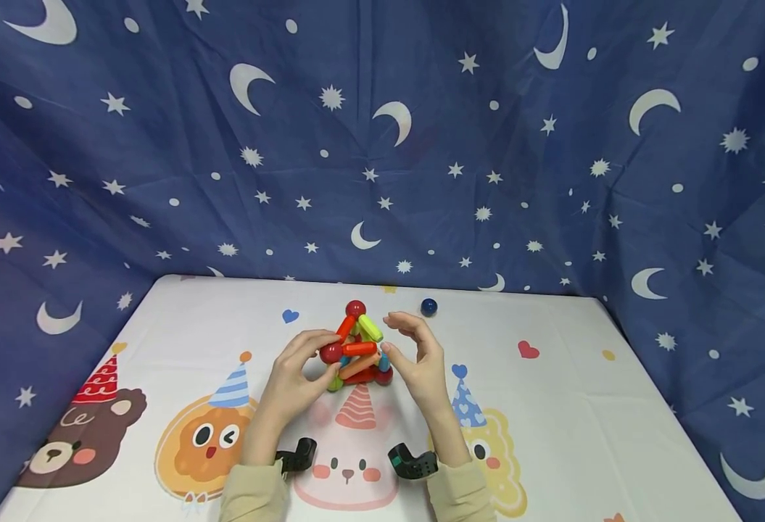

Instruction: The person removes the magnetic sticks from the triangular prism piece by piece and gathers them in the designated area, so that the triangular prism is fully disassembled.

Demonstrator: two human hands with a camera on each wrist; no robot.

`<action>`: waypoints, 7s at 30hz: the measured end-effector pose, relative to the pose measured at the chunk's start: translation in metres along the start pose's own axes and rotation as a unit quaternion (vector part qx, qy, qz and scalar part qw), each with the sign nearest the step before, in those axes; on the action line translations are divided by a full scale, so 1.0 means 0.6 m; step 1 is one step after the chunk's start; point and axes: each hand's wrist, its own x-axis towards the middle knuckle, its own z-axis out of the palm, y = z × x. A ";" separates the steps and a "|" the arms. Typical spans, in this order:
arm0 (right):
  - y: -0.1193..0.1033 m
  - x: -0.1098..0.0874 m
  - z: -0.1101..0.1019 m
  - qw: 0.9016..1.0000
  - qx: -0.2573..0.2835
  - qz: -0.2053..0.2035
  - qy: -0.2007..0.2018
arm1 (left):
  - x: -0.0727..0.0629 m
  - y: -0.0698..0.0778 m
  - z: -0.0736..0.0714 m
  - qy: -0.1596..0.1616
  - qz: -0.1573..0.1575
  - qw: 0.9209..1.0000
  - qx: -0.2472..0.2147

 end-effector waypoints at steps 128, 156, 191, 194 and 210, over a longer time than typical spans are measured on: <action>0.015 -0.006 0.020 0.968 -0.213 -0.134 -0.002 | -0.001 -0.002 0.002 -0.007 -0.017 0.999 -0.030; 0.025 0.016 -0.074 0.989 -0.024 0.122 0.077 | -0.002 0.000 0.004 -0.001 -0.019 0.999 -0.029; 0.207 0.088 -0.154 0.934 -0.100 0.341 0.032 | -0.003 -0.002 0.003 -0.003 -0.029 0.999 -0.040; 0.210 0.086 -0.153 0.939 -0.116 0.323 0.027 | -0.002 -0.001 0.003 -0.002 -0.028 0.999 -0.040; 0.214 0.081 -0.147 0.923 -0.232 0.306 -0.012 | -0.001 0.001 0.008 0.011 -0.024 0.999 -0.025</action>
